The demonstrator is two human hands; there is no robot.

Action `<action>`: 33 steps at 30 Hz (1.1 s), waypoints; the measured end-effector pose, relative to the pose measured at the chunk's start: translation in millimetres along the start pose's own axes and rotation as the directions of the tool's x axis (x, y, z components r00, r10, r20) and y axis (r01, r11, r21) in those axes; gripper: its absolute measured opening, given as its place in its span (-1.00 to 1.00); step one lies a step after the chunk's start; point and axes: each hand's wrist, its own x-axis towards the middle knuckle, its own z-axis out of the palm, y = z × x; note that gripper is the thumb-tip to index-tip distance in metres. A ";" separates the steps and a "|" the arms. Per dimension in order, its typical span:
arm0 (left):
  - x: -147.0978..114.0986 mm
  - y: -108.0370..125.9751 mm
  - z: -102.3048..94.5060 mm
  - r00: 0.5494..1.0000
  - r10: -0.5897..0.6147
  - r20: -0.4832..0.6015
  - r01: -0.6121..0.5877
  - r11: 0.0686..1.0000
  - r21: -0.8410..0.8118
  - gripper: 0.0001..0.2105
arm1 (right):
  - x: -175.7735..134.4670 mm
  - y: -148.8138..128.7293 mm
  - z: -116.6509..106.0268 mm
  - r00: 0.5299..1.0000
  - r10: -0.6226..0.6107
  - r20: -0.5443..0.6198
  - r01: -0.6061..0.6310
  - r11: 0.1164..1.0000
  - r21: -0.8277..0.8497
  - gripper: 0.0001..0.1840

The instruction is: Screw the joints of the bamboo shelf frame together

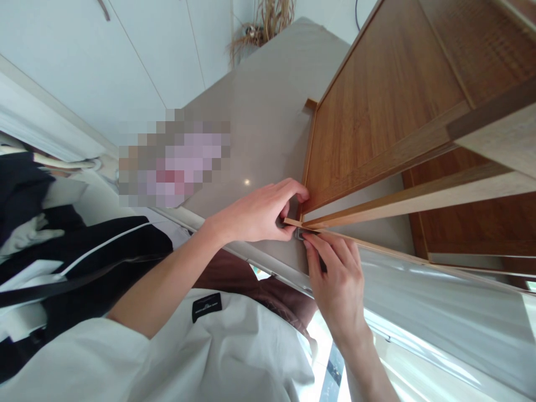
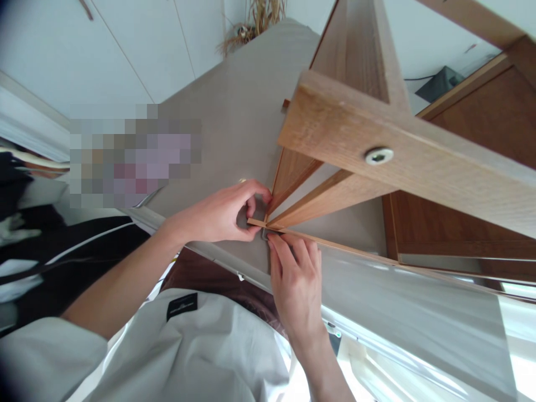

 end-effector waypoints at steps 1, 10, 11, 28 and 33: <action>0.1 -0.3 0.2 1.000 -0.002 0.000 0.002 1.000 0.001 -0.57 | 0.2 -0.2 -0.4 1.000 -0.001 -0.001 0.001 1.000 0.005 -0.81; -0.1 1.3 0.6 1.000 -0.018 0.003 0.018 1.000 -0.014 -0.56 | -3.9 0.0 -3.2 1.000 -0.005 0.000 0.005 1.000 -0.018 -0.80; -0.2 1.6 0.4 1.000 -0.018 0.004 0.018 1.000 -0.017 -0.56 | -4.0 0.0 -3.5 1.000 -0.007 0.001 0.007 0.999 -0.031 -0.79; 0.1 0.9 -0.3 1.000 0.000 0.005 0.000 1.000 -0.026 -0.56 | -1.4 -8.8 -6.9 0.995 -0.095 0.028 0.098 0.983 -0.154 -0.64; -0.5 1.0 -0.2 1.000 0.010 0.011 -0.010 0.999 -0.039 -0.58 | 2.3 -11.4 -9.5 0.990 -0.128 0.057 0.137 0.971 -0.197 -0.65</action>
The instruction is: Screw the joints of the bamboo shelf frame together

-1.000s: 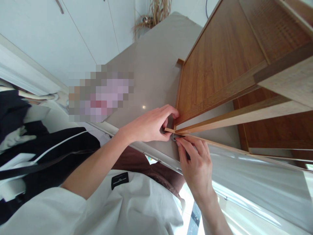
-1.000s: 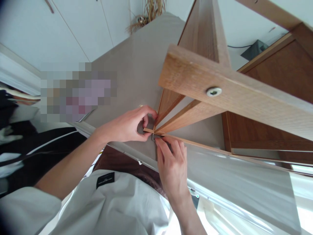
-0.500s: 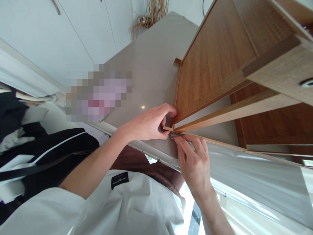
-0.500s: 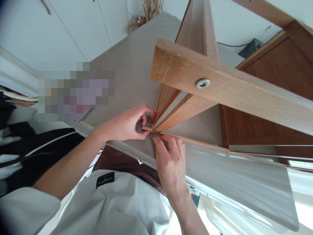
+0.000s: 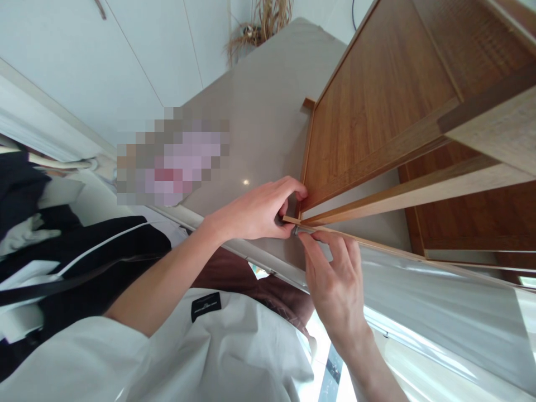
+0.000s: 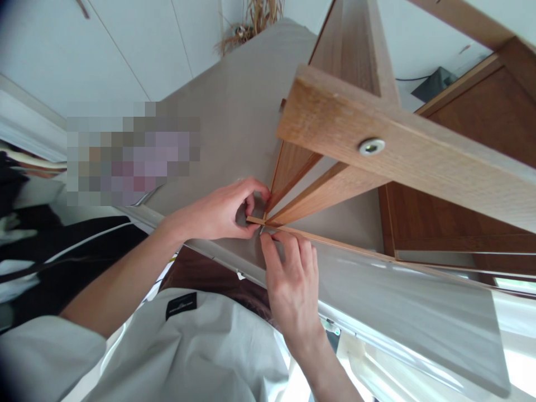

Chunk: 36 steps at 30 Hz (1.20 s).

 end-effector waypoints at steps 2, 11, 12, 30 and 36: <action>0.1 0.0 -0.4 1.000 -0.003 0.003 0.003 1.000 0.000 -0.58 | 1.1 -0.9 -1.8 1.000 -0.018 0.023 0.019 1.000 -0.012 -0.63; 0.6 1.7 -2.7 1.000 -0.009 0.007 0.009 1.000 0.019 -0.57 | 7.4 -3.5 -11.3 0.990 -0.117 0.082 0.124 0.988 -0.091 -0.65; 0.6 2.0 -2.8 1.000 -0.012 0.007 0.011 1.000 0.021 -0.57 | 9.5 -3.8 -13.2 0.987 -0.135 0.088 0.144 0.984 -0.105 -0.66; 0.6 1.4 -0.4 1.000 0.004 -0.008 -0.003 0.999 0.042 -0.58 | 1.0 6.9 4.6 0.997 0.056 -0.046 -0.054 0.998 0.046 -0.80; 0.1 1.3 -1.3 1.000 -0.004 -0.007 0.004 1.000 0.028 -0.57 | -1.0 10.2 9.5 0.997 0.073 -0.034 -0.069 0.991 0.113 -0.81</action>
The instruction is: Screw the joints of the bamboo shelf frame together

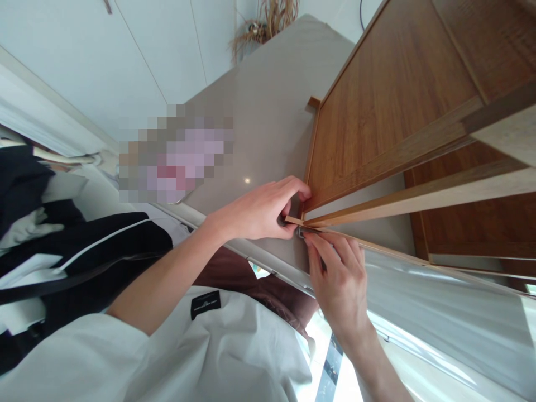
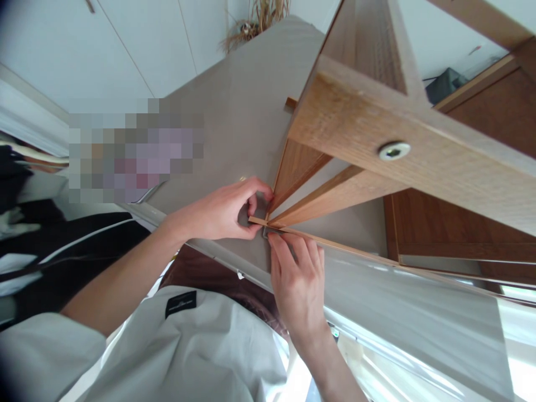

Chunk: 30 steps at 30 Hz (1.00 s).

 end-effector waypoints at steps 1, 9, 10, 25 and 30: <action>-0.1 -0.1 0.1 1.000 0.000 -0.001 0.000 1.000 -0.004 -0.57 | -0.5 0.2 0.3 1.000 0.003 0.005 -0.003 1.000 0.005 -0.81; 0.3 -0.5 1.0 1.000 0.000 0.002 0.000 1.000 0.002 -0.57 | -4.1 -1.3 -0.8 1.000 0.014 0.019 -0.015 0.999 0.046 -0.81; 0.3 -0.1 0.9 1.000 -0.001 0.002 0.001 1.000 0.006 -0.57 | -4.2 -0.9 -0.7 1.000 0.012 0.015 -0.012 0.999 0.041 -0.81; -1.3 0.9 2.4 0.999 -0.037 -0.004 0.037 0.999 -0.007 -0.53 | 3.8 -10.4 -10.4 0.995 -0.060 0.075 0.069 0.990 -0.122 -0.70; -1.4 1.3 2.8 1.000 -0.020 -0.009 0.020 1.000 -0.011 -0.53 | 9.8 -15.1 -17.3 0.989 -0.084 0.121 0.105 0.978 -0.181 -0.68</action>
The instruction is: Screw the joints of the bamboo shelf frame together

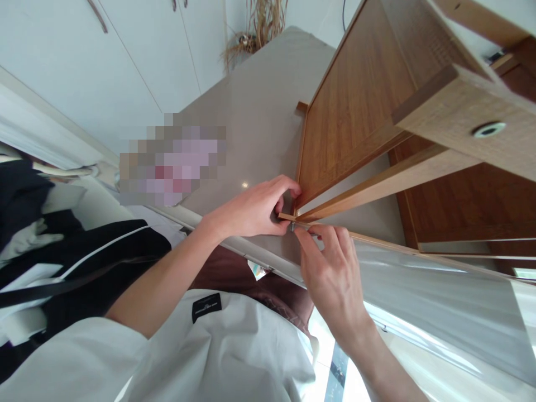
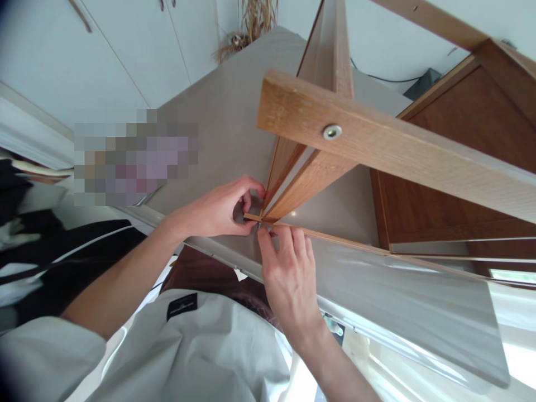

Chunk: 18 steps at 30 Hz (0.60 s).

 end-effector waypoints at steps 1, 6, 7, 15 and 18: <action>0.1 0.4 -0.1 1.000 0.003 0.000 -0.003 1.000 0.000 -0.54 | 0.5 -0.7 -1.4 1.000 0.001 0.018 0.000 1.000 -0.017 -0.67; 0.5 1.1 -1.5 1.000 0.017 -0.002 -0.017 1.000 0.004 -0.56 | 3.0 -6.1 -7.3 0.998 0.004 0.064 0.001 0.998 -0.070 -0.67; 0.4 0.9 -1.7 1.000 0.017 0.000 -0.017 1.000 0.007 -0.56 | 3.8 -7.6 -8.2 0.998 0.001 0.059 0.004 0.997 -0.081 -0.67; 0.3 -2.5 -0.5 0.997 0.070 -0.010 -0.070 0.997 0.024 -0.59 | 7.8 -17.6 -12.6 0.994 0.000 0.107 0.017 0.987 -0.162 -0.69; -0.3 -4.4 -0.7 0.995 0.094 -0.018 -0.094 0.995 0.019 -0.60 | 9.5 -18.5 -13.5 0.994 0.002 0.105 0.015 0.988 -0.154 -0.71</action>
